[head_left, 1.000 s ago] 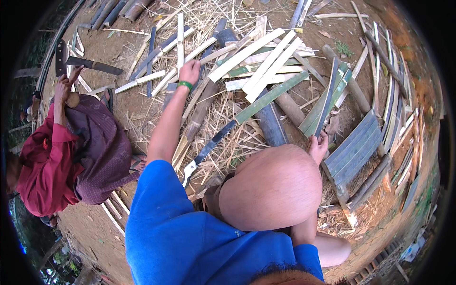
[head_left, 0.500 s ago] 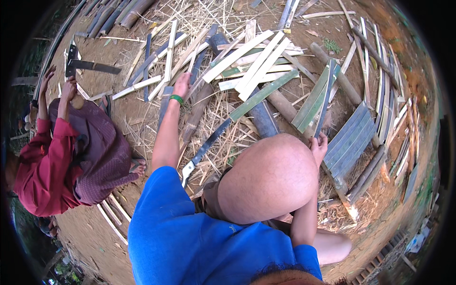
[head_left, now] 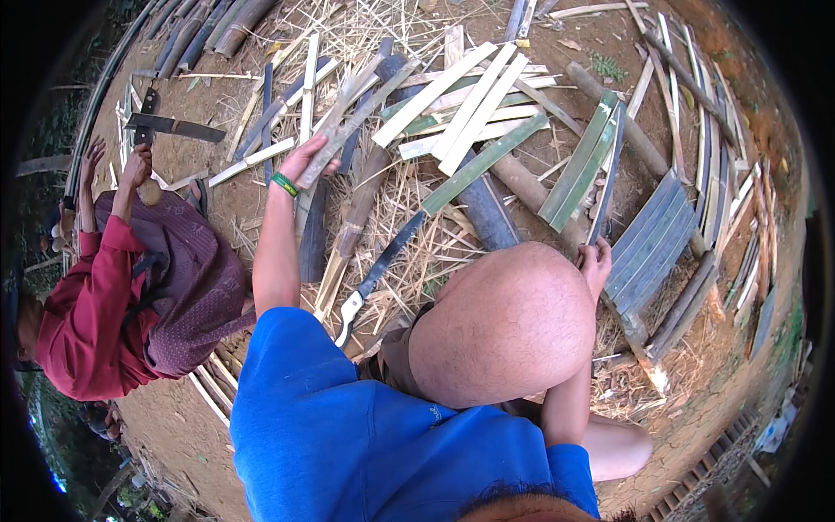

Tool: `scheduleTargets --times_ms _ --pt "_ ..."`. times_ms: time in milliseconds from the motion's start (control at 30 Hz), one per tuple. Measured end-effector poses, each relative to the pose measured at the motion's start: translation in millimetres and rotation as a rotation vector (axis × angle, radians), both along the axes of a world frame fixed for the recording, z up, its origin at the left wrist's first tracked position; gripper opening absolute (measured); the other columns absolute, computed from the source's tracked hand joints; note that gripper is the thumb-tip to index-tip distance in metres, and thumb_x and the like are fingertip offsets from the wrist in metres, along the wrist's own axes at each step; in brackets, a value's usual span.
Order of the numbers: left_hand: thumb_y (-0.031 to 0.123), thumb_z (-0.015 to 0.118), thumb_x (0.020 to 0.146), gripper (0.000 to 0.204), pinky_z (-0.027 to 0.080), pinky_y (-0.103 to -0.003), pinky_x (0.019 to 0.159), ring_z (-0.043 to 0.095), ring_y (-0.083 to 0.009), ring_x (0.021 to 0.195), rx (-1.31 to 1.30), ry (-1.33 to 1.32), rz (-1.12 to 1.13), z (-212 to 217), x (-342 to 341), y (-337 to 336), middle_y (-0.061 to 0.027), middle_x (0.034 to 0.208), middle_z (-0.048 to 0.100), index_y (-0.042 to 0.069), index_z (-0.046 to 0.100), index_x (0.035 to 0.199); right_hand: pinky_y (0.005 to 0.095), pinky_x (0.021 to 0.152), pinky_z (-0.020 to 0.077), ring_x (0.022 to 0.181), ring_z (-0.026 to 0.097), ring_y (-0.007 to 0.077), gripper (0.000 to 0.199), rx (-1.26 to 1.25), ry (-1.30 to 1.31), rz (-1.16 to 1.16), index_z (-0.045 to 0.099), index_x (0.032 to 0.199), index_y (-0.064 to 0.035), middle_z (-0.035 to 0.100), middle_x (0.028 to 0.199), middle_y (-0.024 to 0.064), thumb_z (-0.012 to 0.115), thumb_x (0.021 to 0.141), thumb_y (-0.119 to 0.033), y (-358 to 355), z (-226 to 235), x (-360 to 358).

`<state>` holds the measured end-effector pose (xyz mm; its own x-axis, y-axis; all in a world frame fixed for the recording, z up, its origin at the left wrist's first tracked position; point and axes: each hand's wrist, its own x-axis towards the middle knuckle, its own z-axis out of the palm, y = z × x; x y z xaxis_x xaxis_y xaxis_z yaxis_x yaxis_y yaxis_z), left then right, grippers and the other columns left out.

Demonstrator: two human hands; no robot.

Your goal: The person sits on the ground and arranges thin bamboo strips onto a wooden frame. They pick up individual strips and place them side-by-side to form a flat surface, occasionally adjusting the alignment of the pieces.

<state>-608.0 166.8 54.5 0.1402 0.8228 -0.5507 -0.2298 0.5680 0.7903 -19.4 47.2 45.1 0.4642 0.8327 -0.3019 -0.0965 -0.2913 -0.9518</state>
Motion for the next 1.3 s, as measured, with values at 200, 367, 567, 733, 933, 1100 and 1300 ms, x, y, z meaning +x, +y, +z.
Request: scheduleTargets --times_ms 200,367,567,733,933,1100,1300 --pt "0.027 0.061 0.094 0.038 0.056 -0.041 0.088 0.069 -0.0295 0.103 -0.195 1.059 -0.461 -19 20 18 -0.0183 0.108 0.072 0.007 0.064 0.126 0.0217 0.053 0.0348 0.059 0.046 0.0051 0.030 0.003 -0.045 0.019 0.051 0.117 0.0019 0.060 0.076 -0.0002 0.057 0.088 -0.002 1 -14 -1" --pt "0.031 0.068 0.088 0.048 0.048 -0.045 0.100 0.061 -0.0394 0.115 0.178 1.481 -0.154 -105 25 54 -0.0266 0.122 0.063 0.002 0.062 0.125 0.0219 0.054 0.0349 0.060 0.046 0.0051 0.029 -0.005 -0.020 0.071 0.053 0.116 0.0023 0.060 0.074 -0.0004 0.056 0.087 -0.001 8 -19 -9" --pt "0.041 0.076 0.081 0.057 0.047 -0.044 0.102 0.060 -0.0389 0.117 -0.026 1.492 -0.155 -109 58 69 -0.0257 0.122 0.064 -0.001 0.063 0.118 0.0213 0.049 0.0304 0.056 0.043 0.0040 0.033 -0.001 -0.055 0.027 0.053 0.118 0.0049 0.059 0.075 -0.0010 0.057 0.085 0.001 6 -12 -9" --pt "0.030 0.076 0.083 0.049 0.054 -0.043 0.087 0.069 -0.0355 0.099 0.054 1.371 -0.047 -90 4 64 -0.0262 0.109 0.068 -0.002 0.061 0.117 0.0218 0.055 0.0373 0.063 0.050 0.0056 0.035 0.002 -0.106 0.061 0.053 0.119 0.0054 0.062 0.081 0.0018 0.058 0.085 0.001 2 -4 -6" --pt "0.013 0.084 0.076 0.070 0.052 -0.034 0.053 0.066 -0.0191 0.065 0.206 0.828 0.159 -15 15 45 -0.0131 0.082 0.068 0.002 0.045 0.133 0.0324 0.079 0.0520 0.088 0.066 0.0214 0.049 0.034 -0.520 -0.089 0.052 0.126 0.0098 0.069 0.103 0.0199 0.064 0.082 -0.008 4 2 10" --pt "0.006 0.079 0.069 0.084 0.040 -0.038 0.109 0.056 -0.0345 0.124 0.446 1.433 0.025 15 50 1 -0.0243 0.132 0.058 0.001 0.041 0.144 0.0480 0.102 0.0450 0.117 0.055 0.0447 0.057 -0.059 -0.922 -0.155 0.048 0.130 0.0131 0.055 0.127 0.0323 0.066 0.082 -0.014 31 -22 30" --pt "0.027 0.080 0.081 0.057 0.047 -0.039 0.090 0.063 -0.0319 0.096 0.609 1.444 0.179 38 77 -17 -0.0221 0.106 0.068 -0.007 0.061 0.123 0.0492 0.095 0.0485 0.112 0.056 0.0428 0.057 -0.270 -0.838 -0.286 0.052 0.130 0.0077 0.057 0.112 0.0264 0.069 0.083 -0.018 55 -26 42"
